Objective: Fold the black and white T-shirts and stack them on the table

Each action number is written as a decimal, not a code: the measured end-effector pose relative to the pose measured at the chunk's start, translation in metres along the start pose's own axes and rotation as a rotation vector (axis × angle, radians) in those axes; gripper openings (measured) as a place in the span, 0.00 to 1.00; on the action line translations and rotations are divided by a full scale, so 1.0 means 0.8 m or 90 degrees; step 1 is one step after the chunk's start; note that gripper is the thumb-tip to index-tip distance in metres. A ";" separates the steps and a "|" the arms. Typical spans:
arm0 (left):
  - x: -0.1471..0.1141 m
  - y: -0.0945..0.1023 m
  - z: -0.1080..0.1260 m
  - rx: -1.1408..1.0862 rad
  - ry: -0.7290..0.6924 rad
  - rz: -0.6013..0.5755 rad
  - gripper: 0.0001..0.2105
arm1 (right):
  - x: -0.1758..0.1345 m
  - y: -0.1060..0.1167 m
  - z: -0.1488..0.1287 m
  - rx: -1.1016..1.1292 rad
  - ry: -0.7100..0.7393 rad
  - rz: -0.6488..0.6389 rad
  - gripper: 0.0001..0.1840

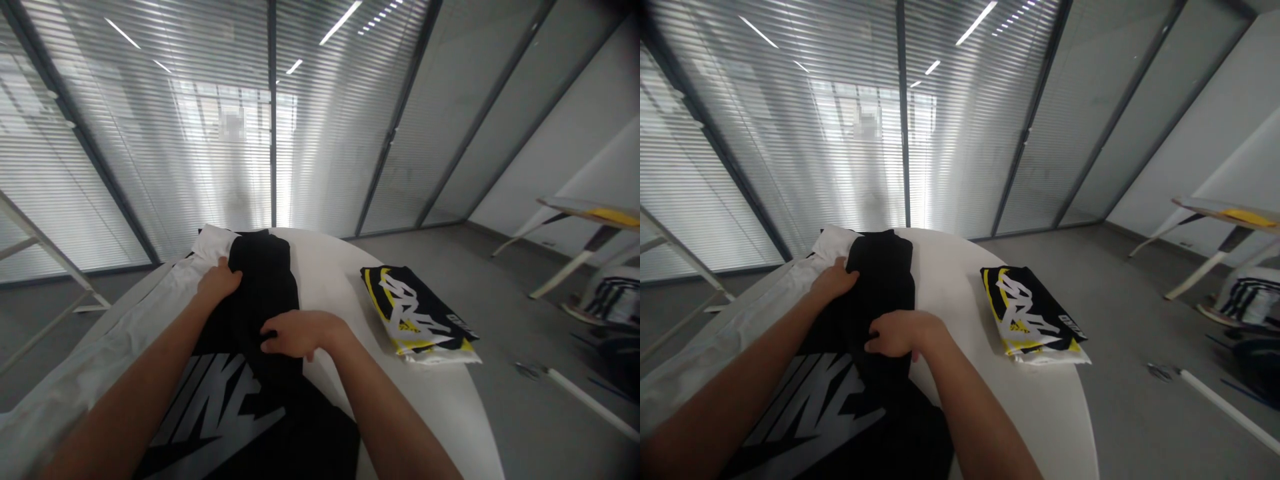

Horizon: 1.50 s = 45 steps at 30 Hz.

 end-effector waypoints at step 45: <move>-0.034 -0.024 0.033 -0.714 -0.029 -0.284 0.43 | 0.021 -0.039 0.153 0.715 -0.216 0.292 0.29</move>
Point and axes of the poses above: each hand's wrist, its own x-axis towards the middle knuckle, its own y-axis out of the back of the hand, z = x × y, the point moved 2 cm from there along x, towards the middle knuckle, and after that the axes turned 15 degrees about -x, right-handed, at the moved point
